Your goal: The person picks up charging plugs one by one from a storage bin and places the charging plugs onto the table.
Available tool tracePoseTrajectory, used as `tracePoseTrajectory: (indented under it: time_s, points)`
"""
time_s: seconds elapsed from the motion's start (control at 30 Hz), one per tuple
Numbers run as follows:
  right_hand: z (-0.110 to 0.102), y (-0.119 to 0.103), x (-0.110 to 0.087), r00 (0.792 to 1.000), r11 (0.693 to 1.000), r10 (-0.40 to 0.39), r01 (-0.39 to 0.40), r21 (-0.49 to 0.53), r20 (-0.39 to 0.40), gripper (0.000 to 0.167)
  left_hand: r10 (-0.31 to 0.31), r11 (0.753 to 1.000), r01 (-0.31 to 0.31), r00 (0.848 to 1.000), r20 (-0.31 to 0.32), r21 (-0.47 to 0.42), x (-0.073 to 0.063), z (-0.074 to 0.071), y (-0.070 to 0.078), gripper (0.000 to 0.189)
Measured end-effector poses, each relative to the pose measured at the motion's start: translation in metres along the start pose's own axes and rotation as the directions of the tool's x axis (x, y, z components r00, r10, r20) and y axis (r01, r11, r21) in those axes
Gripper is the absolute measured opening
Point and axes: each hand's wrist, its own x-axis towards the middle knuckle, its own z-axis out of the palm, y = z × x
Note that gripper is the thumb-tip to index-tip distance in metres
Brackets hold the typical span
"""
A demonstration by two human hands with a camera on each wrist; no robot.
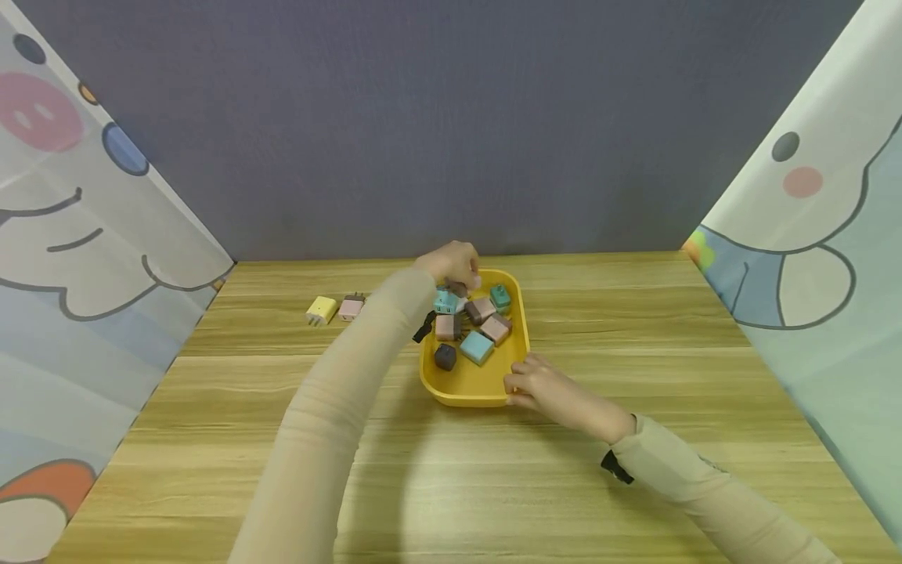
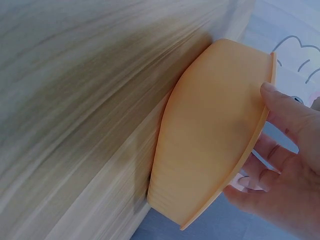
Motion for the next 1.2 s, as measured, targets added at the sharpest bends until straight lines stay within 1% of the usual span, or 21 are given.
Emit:
tracePoseTrajectory:
  time_s: [0.13,0.2,0.37,0.43,0.6,0.73,0.83,1.0,1.07,1.2]
  points:
    - [0.001,-0.001,0.000,0.997,0.999,-0.043,0.043,-0.001,-0.058,0.017,0.003,1.000,-0.003,1.000,0.003,-0.013,-0.002,-0.003,-0.003,0.026]
    - [0.001,-0.001,-0.001,0.997,0.999,-0.047,0.047,0.002,-0.066,0.018,0.003,1.000,-0.003,1.000,0.004,-0.020,-0.004,-0.005,-0.005,0.026]
    - [-0.001,-0.001,0.000,0.999,1.000,0.028,-0.028,0.011,0.026,0.016,0.012,1.000,-0.012,1.000,-0.007,-0.014,-0.009,-0.008,-0.012,0.028]
    - [-0.001,-0.001,0.000,0.998,0.999,0.048,-0.048,0.005,0.051,0.015,0.019,1.000,-0.019,1.000,-0.020,0.005,-0.011,-0.009,-0.015,0.030]
    - [-0.001,-0.001,0.001,0.999,0.999,0.037,-0.037,0.006,0.036,0.015,0.044,0.998,-0.042,0.998,-0.042,0.051,-0.017,-0.012,-0.023,0.034]
    - [0.000,0.000,0.001,0.999,0.999,0.032,-0.032,0.002,0.026,0.016,0.053,0.998,-0.050,0.997,-0.049,0.047,-0.021,-0.014,-0.030,0.035]
    - [-0.001,0.000,0.000,0.999,0.999,0.038,-0.038,-0.002,0.031,0.016,0.057,0.996,-0.053,0.996,-0.066,0.066,-0.026,-0.015,-0.036,0.035]
    - [-0.001,-0.001,0.000,0.998,0.999,0.049,-0.049,-0.001,0.047,0.015,0.058,0.997,-0.053,0.995,-0.084,0.057,-0.036,-0.018,-0.046,0.037]
    - [-0.001,-0.001,0.000,0.998,0.999,0.049,-0.049,0.000,0.049,0.014,0.048,0.998,-0.046,0.995,-0.083,0.033,-0.040,-0.018,-0.051,0.039]
    - [-0.001,-0.001,0.000,0.998,0.999,0.046,-0.046,0.004,0.046,0.014,0.033,0.999,-0.032,0.995,-0.094,0.016,-0.046,-0.020,-0.060,0.042]
